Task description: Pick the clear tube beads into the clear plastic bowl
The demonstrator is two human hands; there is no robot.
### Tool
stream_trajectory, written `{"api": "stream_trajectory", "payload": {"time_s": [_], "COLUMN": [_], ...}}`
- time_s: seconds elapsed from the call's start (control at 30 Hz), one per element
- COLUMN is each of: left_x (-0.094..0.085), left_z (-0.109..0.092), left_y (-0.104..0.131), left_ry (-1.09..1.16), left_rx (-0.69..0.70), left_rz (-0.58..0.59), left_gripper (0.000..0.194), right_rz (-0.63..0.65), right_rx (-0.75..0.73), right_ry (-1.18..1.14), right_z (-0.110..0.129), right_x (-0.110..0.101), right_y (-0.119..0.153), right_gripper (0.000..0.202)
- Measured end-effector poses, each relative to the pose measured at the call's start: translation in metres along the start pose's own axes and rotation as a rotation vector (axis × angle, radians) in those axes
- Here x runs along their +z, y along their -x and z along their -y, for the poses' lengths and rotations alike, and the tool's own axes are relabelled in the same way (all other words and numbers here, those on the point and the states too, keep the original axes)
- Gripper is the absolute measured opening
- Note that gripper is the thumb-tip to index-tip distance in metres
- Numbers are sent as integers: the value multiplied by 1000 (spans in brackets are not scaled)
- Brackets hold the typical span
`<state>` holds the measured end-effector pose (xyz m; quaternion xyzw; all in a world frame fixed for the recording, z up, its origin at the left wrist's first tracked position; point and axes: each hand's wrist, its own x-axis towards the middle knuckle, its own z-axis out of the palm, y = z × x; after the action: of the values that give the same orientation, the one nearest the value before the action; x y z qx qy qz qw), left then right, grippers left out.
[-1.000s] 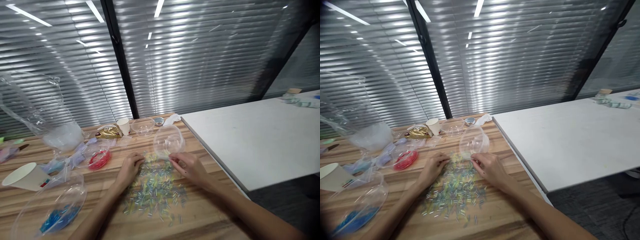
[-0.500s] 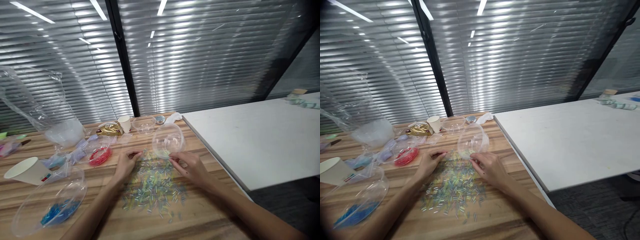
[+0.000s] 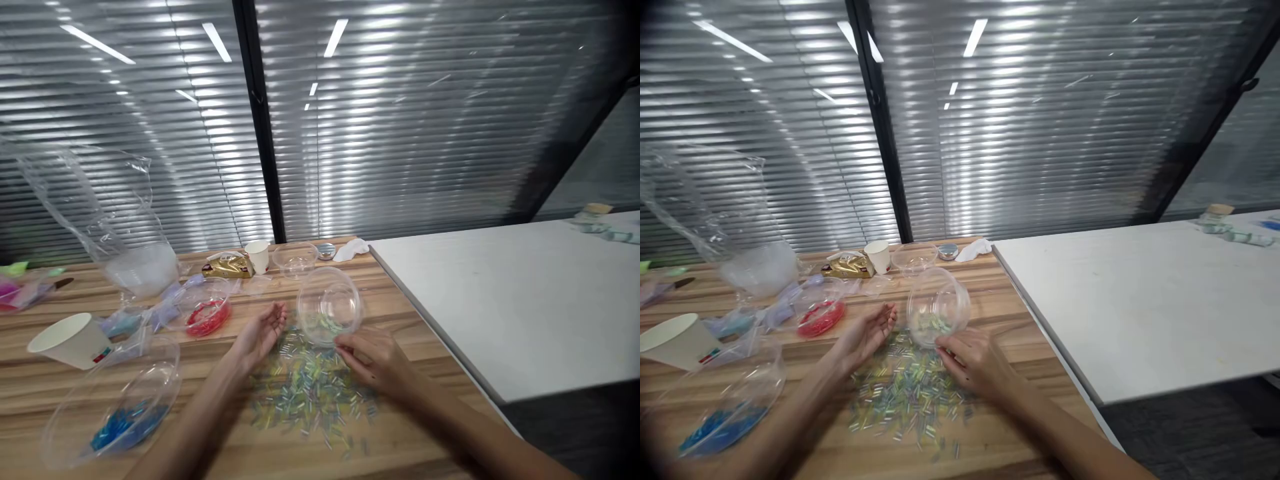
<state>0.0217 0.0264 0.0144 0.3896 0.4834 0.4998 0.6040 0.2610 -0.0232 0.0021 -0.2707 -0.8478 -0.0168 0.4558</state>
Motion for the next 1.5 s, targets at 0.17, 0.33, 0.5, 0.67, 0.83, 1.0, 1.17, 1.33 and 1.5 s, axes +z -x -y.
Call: {"api": "stream_trajectory", "payload": {"time_s": [0.17, 0.33, 0.5, 0.67, 0.83, 1.0, 1.17, 1.33, 1.5], "left_x": [10, 19, 19, 17, 27, 39, 38, 34, 30], "left_z": [-1, -8, -11, -11, -7, -2, 3, 3, 3], "left_y": [5, 10, 16, 17, 25, 36, 38, 36, 33], "left_ry": [267, 307, 199, 158, 65, -69, -174, -322, -367], "left_rx": [-166, -142, -17, 23, 61, 46, 123, 251, 448], "left_rz": [-46, 41, 182, 264, 260, 308, 387, 423, 234], "left_gripper": [25, 27, 30, 36, 41, 48, 56, 50, 40], "right_rz": [46, 58, 43, 50, 85, 122, 115, 98, 112], "right_rx": [-12, -10, 1, -34, -58, -80, -80, -67, -32], "right_ry": [11, 23, 18, 1, -22, -40, -45, -26, -53], "right_z": [2, 3, 4, 6, 14, 19, 18, 18, 16], "right_x": [-1, -2, -2, 0, -2, -4, -4, -2, -2], "right_y": [2, 0, -2, -3, -4, -5, -5, -5, -5], "right_gripper": [11, 12, 13, 12, 12, 10, 11, 13, 14]}}
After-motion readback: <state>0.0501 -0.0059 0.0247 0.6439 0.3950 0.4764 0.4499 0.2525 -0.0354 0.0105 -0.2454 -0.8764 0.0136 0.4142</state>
